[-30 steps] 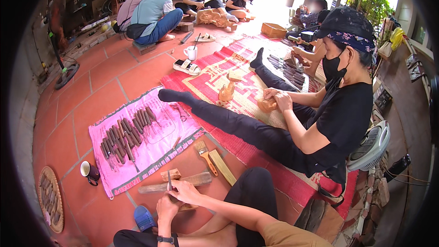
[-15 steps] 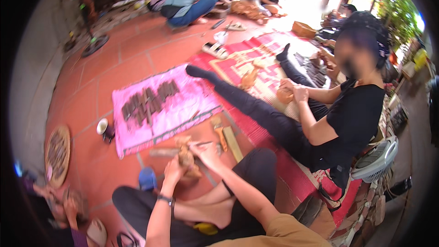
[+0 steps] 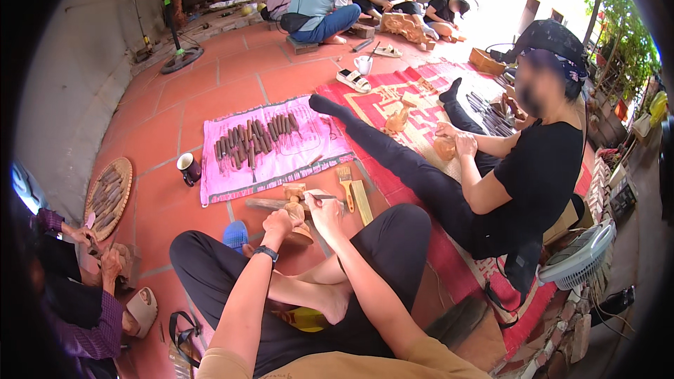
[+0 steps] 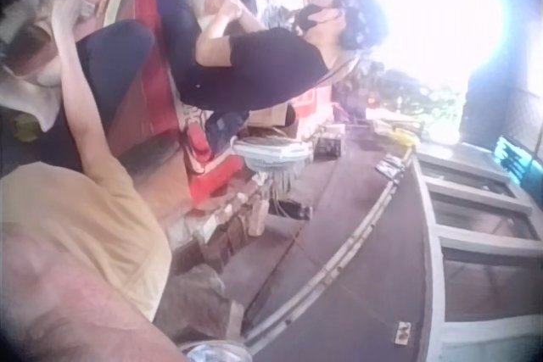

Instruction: The person sits on the floor and uses a small knife to carve a piece of wood held in their left hand. They repeatedly scrape and shape the wood, occasionally rotating it to access different sides. Other people are visible in the background performing similar tasks.

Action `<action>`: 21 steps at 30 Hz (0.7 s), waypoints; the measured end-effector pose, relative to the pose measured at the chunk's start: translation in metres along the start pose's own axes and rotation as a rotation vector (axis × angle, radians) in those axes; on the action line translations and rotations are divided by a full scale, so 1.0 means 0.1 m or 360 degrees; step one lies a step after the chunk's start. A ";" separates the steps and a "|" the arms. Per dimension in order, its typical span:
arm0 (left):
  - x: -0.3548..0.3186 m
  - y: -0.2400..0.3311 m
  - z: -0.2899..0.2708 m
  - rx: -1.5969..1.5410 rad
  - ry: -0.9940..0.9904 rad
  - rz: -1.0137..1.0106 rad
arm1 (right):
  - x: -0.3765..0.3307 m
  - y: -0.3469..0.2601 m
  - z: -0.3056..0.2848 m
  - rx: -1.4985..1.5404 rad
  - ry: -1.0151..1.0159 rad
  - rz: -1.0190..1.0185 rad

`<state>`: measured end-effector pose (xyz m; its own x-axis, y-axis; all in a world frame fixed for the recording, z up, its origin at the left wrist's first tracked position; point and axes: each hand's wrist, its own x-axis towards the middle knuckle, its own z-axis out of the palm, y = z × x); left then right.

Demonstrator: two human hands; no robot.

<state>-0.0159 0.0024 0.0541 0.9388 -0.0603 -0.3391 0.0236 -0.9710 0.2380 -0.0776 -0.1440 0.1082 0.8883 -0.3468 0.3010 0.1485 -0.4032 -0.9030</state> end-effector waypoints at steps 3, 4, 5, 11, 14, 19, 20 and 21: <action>-0.03 0.01 0.02 0.0017 -0.0017 0.0029 | 0.00 0.01 -0.06 -0.0027 -0.0010 -0.0029; -0.04 0.04 0.02 0.0043 -0.0010 0.0062 | 0.00 0.07 -0.07 -0.0048 -0.0021 0.0011; -0.04 0.06 0.01 0.0068 -0.0002 0.0095 | 0.03 0.19 -0.05 -0.0038 0.0005 -0.0046; 0.07 -0.06 -0.01 0.0080 0.0001 0.0251 | 0.02 0.64 0.13 -0.0369 0.0127 -0.0179; 0.10 -0.20 -0.01 -0.0029 0.0052 0.0290 | 0.04 0.76 0.20 -0.0248 0.0074 -0.0104; -0.04 -0.27 0.10 -0.0492 0.0129 0.0310 | 0.17 1.10 0.25 0.0614 -0.0155 0.0394; -0.03 -0.35 0.20 -0.0631 0.0164 0.0320 | 0.18 1.03 0.23 0.0818 -0.0192 0.0592; -0.05 -0.42 0.23 -0.0650 0.0082 0.0267 | 0.19 1.02 0.23 0.0844 -0.0243 0.0649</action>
<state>-0.0297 0.0378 0.0254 0.9568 -0.1877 -0.2218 -0.0066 -0.7771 0.6293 -0.0356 -0.1727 0.0145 0.9640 -0.2438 -0.1061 -0.0525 0.2168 -0.9748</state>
